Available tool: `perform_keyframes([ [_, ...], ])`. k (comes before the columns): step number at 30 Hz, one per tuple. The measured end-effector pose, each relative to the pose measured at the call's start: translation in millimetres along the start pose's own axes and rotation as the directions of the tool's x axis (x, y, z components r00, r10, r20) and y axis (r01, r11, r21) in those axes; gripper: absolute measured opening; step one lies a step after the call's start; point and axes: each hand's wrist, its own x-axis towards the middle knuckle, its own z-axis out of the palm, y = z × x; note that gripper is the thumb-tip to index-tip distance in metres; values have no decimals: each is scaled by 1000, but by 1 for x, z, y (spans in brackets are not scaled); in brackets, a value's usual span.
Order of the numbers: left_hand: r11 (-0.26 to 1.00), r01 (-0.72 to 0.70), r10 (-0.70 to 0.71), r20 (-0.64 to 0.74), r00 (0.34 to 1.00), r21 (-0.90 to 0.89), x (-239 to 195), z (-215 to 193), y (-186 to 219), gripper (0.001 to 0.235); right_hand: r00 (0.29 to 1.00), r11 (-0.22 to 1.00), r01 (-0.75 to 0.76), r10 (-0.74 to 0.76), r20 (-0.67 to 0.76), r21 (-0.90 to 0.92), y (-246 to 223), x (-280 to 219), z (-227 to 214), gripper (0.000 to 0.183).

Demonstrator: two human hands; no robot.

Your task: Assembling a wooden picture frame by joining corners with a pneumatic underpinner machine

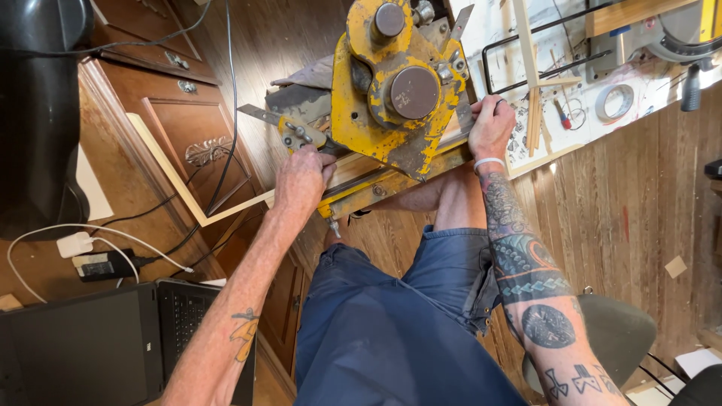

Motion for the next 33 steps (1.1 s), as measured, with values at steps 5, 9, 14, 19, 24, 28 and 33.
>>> perform_keyframes([
  [5,1000,0,0,3,1000,-9,-1,-3,5,17,1000,1000,-5,5,-4,-6,0,-2,0,44],
  [9,1000,9,-9,-3,1000,-15,-5,-8,7,16,1000,1000,-4,4,-1,-4,-1,-3,2,44],
  [14,1000,20,-20,-5,1000,-23,-4,-13,10,16,1000,1000,-4,4,5,-5,0,-3,2,44],
  [19,999,24,-24,-12,1000,-37,-1,-17,17,15,1000,1000,-1,1,3,-9,-1,1,0,44],
  [24,999,28,-29,-16,999,-41,-2,-24,19,15,1000,1000,-1,1,2,-7,0,1,1,44],
  [28,999,43,-43,-13,999,-26,-3,-24,22,14,1000,1000,21,-21,-1,-14,6,3,1,46],
  [33,998,58,-58,-11,998,-2,0,-10,15,14,1000,1000,11,-11,0,-17,0,-3,0,45],
])
